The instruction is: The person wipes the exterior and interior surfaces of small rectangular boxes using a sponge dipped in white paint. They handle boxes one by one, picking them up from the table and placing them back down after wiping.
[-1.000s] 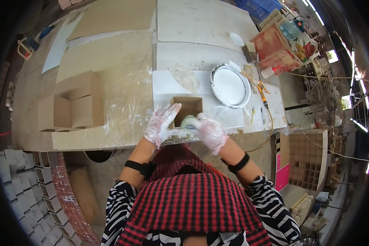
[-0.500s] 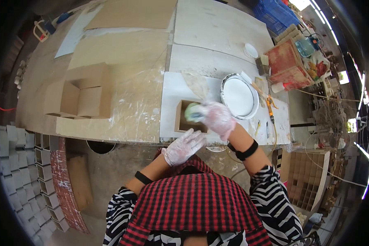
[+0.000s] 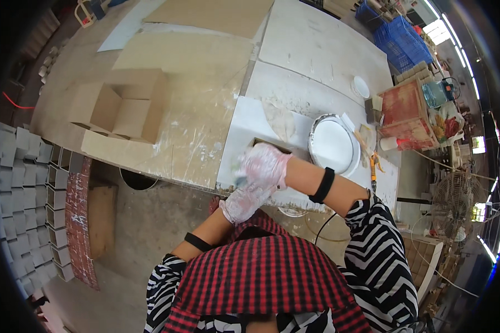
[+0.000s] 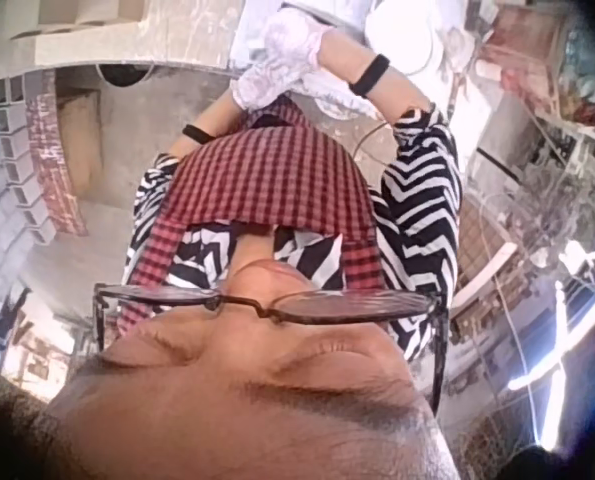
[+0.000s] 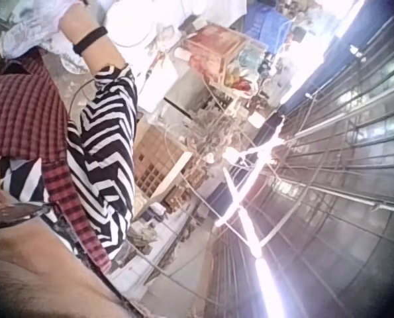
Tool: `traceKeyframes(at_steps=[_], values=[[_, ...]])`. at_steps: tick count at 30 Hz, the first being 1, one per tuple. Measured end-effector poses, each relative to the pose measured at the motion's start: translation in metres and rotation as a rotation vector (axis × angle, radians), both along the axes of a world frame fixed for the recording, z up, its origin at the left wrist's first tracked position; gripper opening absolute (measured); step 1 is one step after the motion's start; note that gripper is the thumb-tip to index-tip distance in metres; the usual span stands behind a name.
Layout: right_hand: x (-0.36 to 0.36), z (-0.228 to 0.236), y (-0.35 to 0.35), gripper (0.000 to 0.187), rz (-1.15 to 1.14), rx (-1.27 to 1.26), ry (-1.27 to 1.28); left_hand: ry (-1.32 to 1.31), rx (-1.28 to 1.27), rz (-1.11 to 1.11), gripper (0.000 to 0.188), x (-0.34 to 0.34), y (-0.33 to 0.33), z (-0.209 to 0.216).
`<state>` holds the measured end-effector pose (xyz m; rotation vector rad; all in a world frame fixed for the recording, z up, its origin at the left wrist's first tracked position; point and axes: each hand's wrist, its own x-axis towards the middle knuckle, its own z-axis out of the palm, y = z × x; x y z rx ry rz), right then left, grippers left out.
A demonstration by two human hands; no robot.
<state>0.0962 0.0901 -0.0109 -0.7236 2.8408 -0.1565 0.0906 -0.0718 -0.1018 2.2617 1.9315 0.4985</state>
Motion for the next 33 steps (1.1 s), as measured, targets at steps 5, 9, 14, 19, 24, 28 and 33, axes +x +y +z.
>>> traceKeyframes(at_steps=[5,9,14,19,24,28,33], values=[[-0.025,0.014,0.060,0.013,-0.850,-0.443,-0.311,0.447,0.085,0.034,0.047,0.000,0.003,-0.004],[-0.018,0.015,0.057,0.018,-0.385,-0.068,-0.007,0.046,0.223,0.108,0.041,0.003,0.008,0.013],[-0.007,0.018,0.056,0.022,-0.478,-0.162,-0.107,-0.247,0.265,0.207,0.035,0.011,0.007,-0.006],[-0.014,0.003,0.072,0.026,-0.499,0.000,-0.108,-0.214,0.218,0.215,0.032,0.008,0.012,0.017],[-0.024,-0.013,0.060,0.023,-0.397,-0.010,-0.143,-0.152,0.219,0.270,0.030,0.012,0.011,0.012],[-0.015,0.010,0.081,0.025,-0.606,0.026,-0.009,-0.259,0.232,0.267,0.030,0.012,0.014,0.021],[0.012,0.003,0.064,0.025,-0.608,-0.155,-0.158,-0.236,0.229,0.260,0.031,0.011,0.015,0.024]])
